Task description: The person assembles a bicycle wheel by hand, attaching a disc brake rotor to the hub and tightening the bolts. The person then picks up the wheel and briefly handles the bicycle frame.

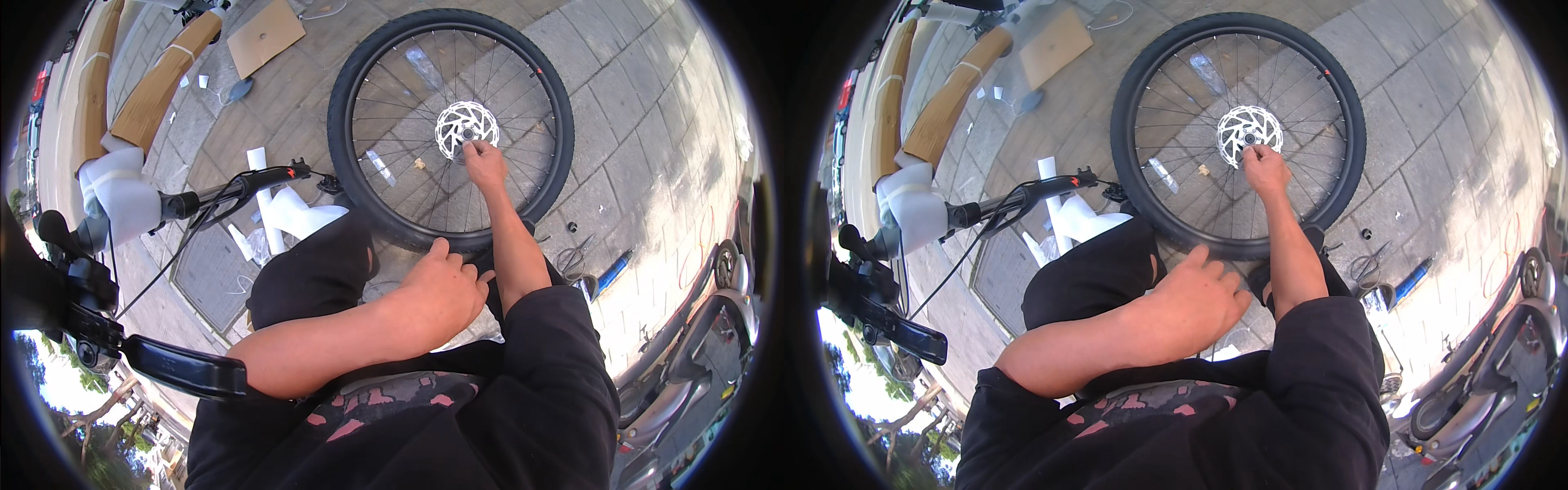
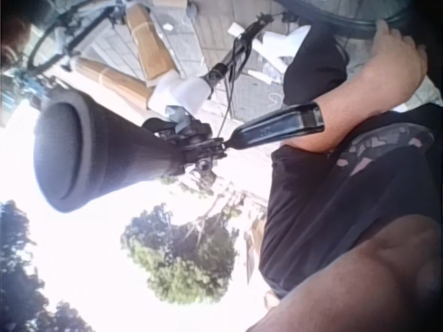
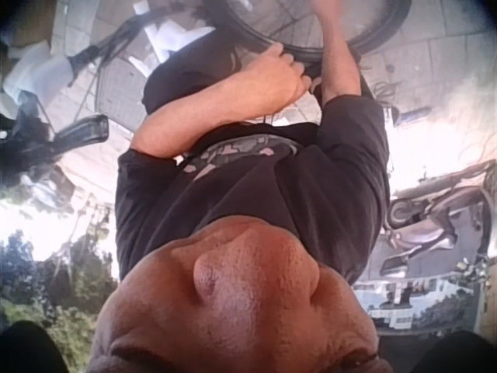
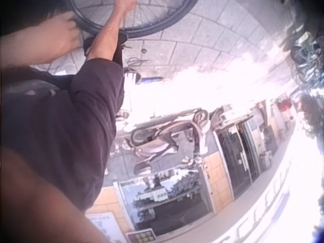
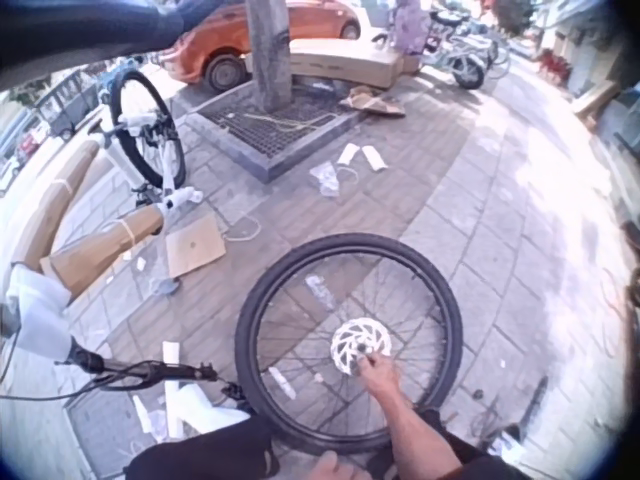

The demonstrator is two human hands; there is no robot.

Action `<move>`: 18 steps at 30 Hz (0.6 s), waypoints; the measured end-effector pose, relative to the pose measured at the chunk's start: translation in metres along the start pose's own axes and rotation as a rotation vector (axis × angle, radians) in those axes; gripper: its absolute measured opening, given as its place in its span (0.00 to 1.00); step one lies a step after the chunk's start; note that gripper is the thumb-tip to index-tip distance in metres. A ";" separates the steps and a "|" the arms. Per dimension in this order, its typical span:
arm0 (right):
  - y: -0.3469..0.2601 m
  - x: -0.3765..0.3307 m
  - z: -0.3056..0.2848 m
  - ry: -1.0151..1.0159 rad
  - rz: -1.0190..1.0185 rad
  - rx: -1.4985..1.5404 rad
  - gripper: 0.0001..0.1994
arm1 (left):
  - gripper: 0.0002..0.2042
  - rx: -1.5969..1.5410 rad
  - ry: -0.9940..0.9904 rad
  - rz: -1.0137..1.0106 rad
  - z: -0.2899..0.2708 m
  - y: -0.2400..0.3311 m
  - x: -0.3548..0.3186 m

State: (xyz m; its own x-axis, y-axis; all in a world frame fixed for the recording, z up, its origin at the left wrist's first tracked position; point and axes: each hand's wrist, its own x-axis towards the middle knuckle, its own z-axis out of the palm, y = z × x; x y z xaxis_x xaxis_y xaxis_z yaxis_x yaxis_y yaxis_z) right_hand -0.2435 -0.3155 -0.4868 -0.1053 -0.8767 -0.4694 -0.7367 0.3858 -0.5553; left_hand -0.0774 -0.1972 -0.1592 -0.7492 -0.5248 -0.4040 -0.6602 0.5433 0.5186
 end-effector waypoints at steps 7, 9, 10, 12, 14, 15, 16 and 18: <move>-0.013 -0.011 0.001 0.009 0.071 0.120 0.22 | 0.14 -0.004 -0.049 -0.012 0.006 0.000 -0.003; -0.014 -0.007 -0.005 -0.032 0.072 0.024 0.21 | 0.15 -0.032 -0.067 -0.024 0.005 -0.007 0.001; -0.014 -0.006 -0.010 -0.055 0.046 0.003 0.21 | 0.15 -0.014 -0.064 -0.030 0.006 -0.009 0.001; -0.006 -0.002 -0.013 -0.075 -0.057 -0.002 0.21 | 0.15 0.019 -0.058 -0.047 0.008 -0.015 0.003; -0.002 0.004 -0.013 -0.053 -0.140 -0.055 0.21 | 0.15 0.014 -0.047 -0.045 0.005 -0.012 0.000; -0.003 0.004 -0.013 -0.048 -0.179 -0.080 0.20 | 0.15 0.007 -0.046 -0.047 0.005 -0.009 -0.002; -0.004 0.012 -0.020 -0.040 -0.300 -0.153 0.20 | 0.15 0.017 -0.038 -0.040 0.005 -0.009 -0.003; -0.011 0.023 -0.038 -0.202 -0.398 -0.244 0.19 | 0.15 0.019 -0.030 -0.023 0.010 -0.004 -0.007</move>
State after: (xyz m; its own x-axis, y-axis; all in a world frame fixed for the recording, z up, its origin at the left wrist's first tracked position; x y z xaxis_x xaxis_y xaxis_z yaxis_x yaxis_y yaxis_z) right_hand -0.2627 -0.3512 -0.4656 0.3283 -0.8599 -0.3910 -0.8310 -0.0661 -0.5524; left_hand -0.0697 -0.1890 -0.1662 -0.7346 -0.5180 -0.4383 -0.6783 0.5435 0.4945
